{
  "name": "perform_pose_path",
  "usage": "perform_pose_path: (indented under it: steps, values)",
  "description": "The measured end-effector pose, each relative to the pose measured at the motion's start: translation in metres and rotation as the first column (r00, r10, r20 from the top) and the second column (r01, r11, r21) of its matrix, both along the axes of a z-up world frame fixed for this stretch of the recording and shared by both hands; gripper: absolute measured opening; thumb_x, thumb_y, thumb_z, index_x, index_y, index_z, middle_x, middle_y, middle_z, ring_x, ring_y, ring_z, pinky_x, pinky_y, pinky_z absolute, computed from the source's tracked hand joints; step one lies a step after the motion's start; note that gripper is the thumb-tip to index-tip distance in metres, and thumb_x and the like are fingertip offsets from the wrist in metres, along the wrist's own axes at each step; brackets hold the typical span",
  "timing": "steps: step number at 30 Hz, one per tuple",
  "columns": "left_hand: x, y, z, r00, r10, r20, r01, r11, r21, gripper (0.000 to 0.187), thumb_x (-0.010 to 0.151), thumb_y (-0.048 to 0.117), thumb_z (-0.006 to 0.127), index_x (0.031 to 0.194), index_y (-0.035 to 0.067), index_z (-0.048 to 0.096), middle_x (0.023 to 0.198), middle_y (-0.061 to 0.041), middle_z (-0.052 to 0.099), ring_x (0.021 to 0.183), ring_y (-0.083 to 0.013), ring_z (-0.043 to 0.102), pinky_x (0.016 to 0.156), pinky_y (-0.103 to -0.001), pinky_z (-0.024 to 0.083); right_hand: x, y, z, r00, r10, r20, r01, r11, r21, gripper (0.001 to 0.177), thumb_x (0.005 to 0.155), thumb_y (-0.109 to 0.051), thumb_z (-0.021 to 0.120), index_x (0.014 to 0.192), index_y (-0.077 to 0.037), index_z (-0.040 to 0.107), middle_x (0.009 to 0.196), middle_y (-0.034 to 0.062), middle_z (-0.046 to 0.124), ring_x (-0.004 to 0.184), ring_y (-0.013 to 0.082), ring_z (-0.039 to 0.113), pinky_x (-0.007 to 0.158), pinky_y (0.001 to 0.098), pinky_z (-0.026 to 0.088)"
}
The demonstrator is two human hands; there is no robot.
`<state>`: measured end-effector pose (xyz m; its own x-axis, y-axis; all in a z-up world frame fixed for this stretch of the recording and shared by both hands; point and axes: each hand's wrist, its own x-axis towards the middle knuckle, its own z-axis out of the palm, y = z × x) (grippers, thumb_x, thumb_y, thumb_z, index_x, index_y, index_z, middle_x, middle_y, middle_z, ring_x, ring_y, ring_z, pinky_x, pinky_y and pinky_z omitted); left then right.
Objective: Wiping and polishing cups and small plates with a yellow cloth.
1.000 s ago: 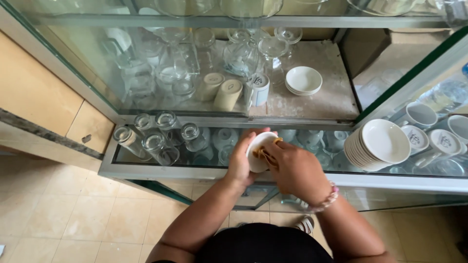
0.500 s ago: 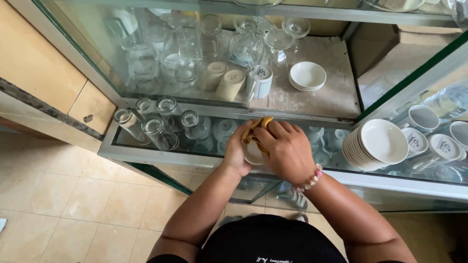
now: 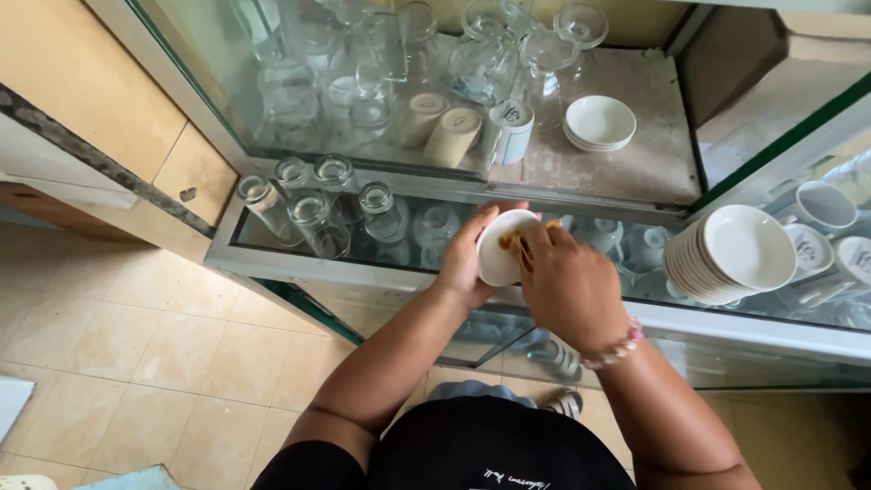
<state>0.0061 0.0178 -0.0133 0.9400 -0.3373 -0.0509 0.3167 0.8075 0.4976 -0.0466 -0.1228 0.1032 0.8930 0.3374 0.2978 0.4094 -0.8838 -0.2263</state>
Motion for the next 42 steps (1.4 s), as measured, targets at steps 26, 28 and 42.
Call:
perform_pose_path:
  steps: [26, 28, 42]
  values:
    - [-0.007, -0.004, 0.01, 0.99, 0.024, 0.137, -0.009, 0.994, -0.106, 0.039, 0.11, 0.034, 0.043, 0.133, 0.006, 0.058, 0.124, -0.02, 0.065, 0.119, -0.0365, 0.064, 0.105, -0.05, 0.051, 0.025, -0.002, -0.015, 0.893, 0.272, -0.359, -0.061, 0.862, 0.503, 0.031, 0.087, -0.028, 0.07, 0.101, 0.0, 0.069, 0.079, 0.0214, 0.071, 0.069, 0.0348, 0.071, 0.065, 0.0403, 0.054]
    - [-0.01, -0.006, 0.006, 0.985, 0.027, 0.168, -0.012, 0.996, -0.093, 0.038, 0.111, 0.033, 0.043, 0.132, 0.005, 0.058, 0.127, -0.019, 0.065, 0.121, -0.0363, 0.064, 0.108, -0.049, 0.05, 0.023, -0.001, -0.018, 0.908, 0.202, -0.368, 0.015, 0.861, 0.509, 0.031, 0.086, -0.027, 0.07, 0.099, 0.001, 0.07, 0.076, 0.0216, 0.07, 0.067, 0.0342, 0.072, 0.064, 0.04, 0.055]
    - [-0.01, -0.001, 0.024, 0.994, 0.011, 0.108, 0.01, 0.981, -0.192, 0.04, 0.106, 0.036, 0.043, 0.131, 0.008, 0.059, 0.122, -0.018, 0.066, 0.116, -0.0334, 0.066, 0.102, -0.047, 0.052, 0.025, 0.003, -0.016, 0.89, 0.397, -0.226, -0.227, 0.813, 0.536, 0.033, 0.09, -0.025, 0.071, 0.109, 0.002, 0.07, 0.083, 0.0193, 0.073, 0.071, 0.0298, 0.072, 0.066, 0.0381, 0.056]
